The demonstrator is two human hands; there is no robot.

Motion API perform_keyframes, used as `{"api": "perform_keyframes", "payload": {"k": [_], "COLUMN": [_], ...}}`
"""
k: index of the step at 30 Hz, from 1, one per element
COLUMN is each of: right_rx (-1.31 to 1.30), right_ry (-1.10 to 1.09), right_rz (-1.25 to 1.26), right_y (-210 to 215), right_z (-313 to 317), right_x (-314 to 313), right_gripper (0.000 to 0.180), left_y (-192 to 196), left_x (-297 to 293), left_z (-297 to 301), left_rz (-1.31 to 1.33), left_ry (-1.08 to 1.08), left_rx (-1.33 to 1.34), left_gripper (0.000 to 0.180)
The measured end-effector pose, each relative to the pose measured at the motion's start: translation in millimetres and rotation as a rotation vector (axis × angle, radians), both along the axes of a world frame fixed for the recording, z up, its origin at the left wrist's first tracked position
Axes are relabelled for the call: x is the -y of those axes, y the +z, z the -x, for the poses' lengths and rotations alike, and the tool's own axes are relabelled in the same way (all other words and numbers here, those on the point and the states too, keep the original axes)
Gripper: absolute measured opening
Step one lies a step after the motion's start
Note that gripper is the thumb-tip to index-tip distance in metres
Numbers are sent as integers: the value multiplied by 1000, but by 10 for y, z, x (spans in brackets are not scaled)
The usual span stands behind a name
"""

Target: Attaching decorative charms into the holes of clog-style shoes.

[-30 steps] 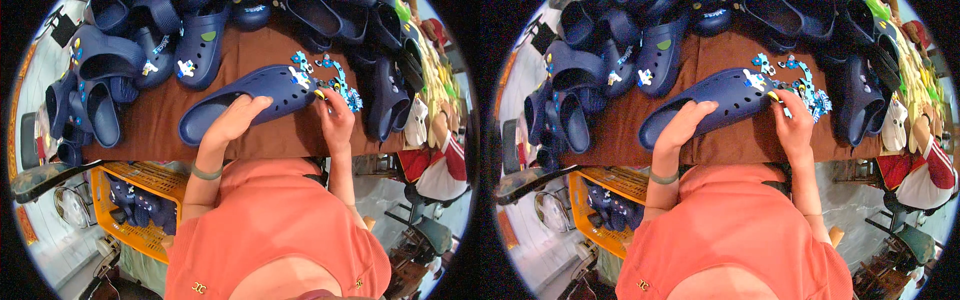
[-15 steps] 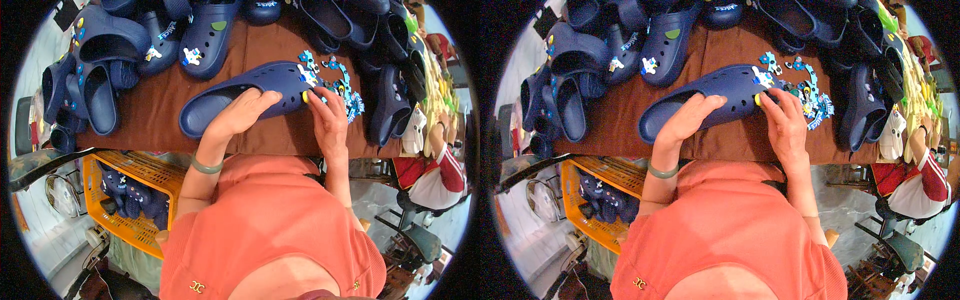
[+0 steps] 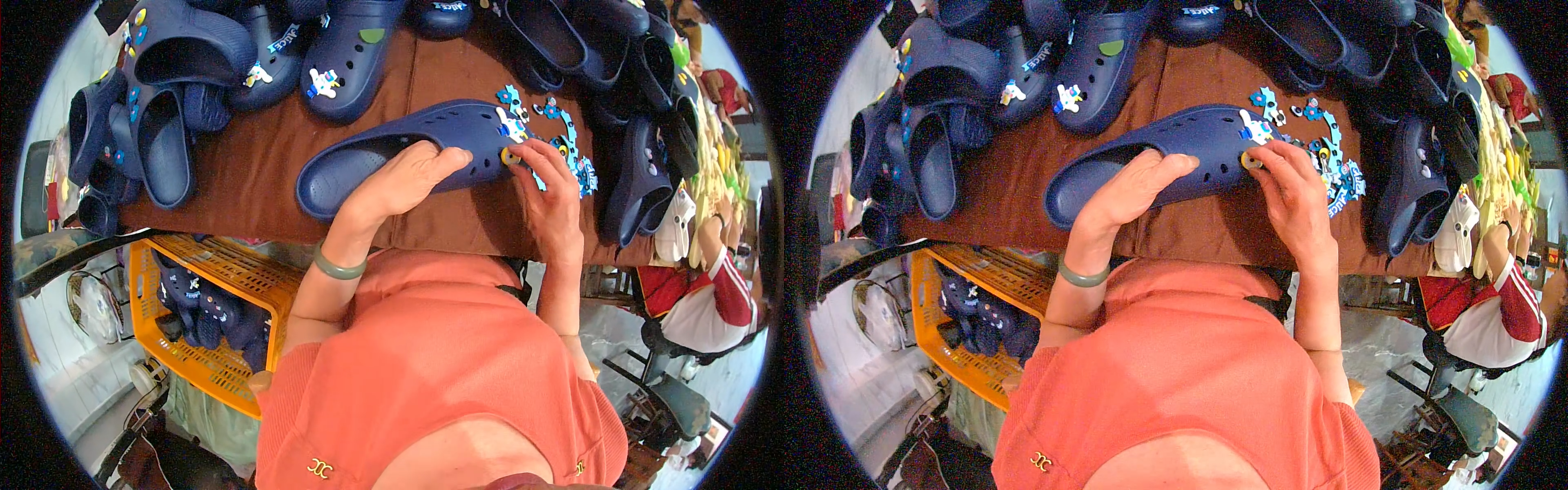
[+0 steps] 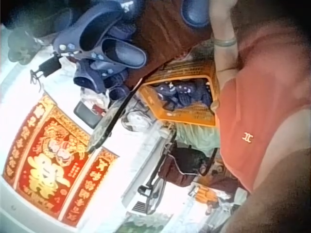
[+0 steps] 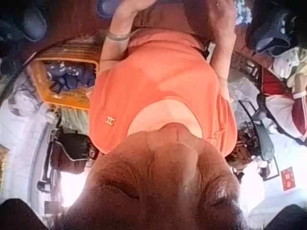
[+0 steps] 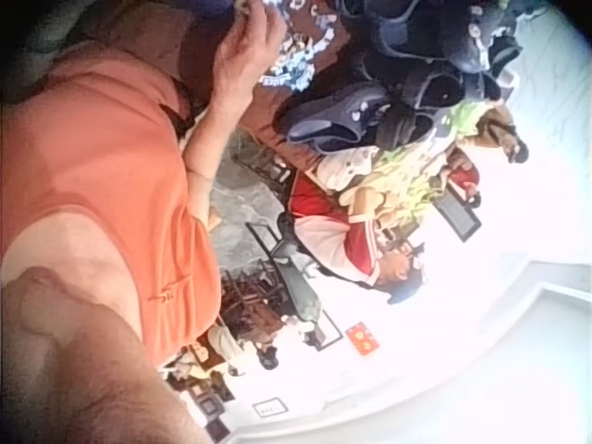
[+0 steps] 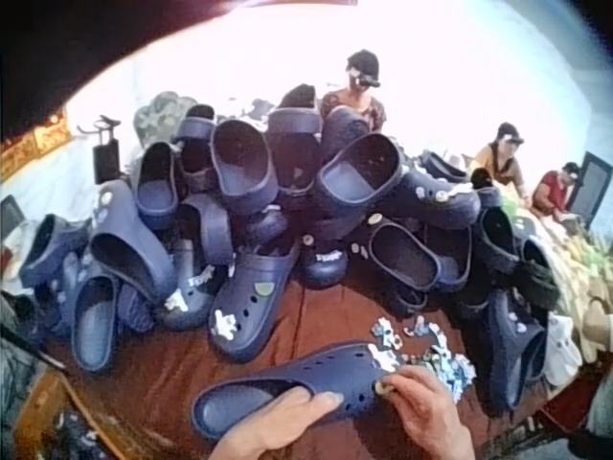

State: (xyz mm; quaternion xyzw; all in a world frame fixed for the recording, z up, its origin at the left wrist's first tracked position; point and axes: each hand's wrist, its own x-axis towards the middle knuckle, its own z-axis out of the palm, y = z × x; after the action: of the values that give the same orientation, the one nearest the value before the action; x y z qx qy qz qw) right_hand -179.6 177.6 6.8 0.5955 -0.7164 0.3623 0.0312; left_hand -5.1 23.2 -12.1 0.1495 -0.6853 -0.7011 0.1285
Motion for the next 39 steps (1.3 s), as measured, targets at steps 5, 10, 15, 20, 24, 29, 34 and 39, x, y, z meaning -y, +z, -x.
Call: {"api": "perform_keyframes", "payload": {"k": [5,10,15,20,24,29,34,39], "right_rx": [-10,-217,-189,-231,-116,-39,8,35], "right_ry": [91,80,-19,-135,-118,-233,-544,-474], "right_rz": [-36,-9,41,144,201,272,126,-31], "right_y": [6,42,-105,-202,-276,-277,-269,-364], "right_z": [106,93,61,-71,-83,127,866,855], "right_x": [68,143,146,148,106,-141,-688,-745], "right_gripper": [22,22,21,24,23,23,6,9], "left_y": [62,-83,-31,-344,-33,67,153,123], "left_x": [-68,6,-17,77,-87,-57,-122,-120], "left_z": [24,47,74,-49,-38,-32,-37,-19], "left_rz": [20,33,10,625,290,9,71,16], "left_ry": [103,56,65,89,188,155,195,237], "left_rx": [-102,18,-8,-111,-55,38,28,71], "left_gripper": [48,50,51,40,36,36,35,33]}}
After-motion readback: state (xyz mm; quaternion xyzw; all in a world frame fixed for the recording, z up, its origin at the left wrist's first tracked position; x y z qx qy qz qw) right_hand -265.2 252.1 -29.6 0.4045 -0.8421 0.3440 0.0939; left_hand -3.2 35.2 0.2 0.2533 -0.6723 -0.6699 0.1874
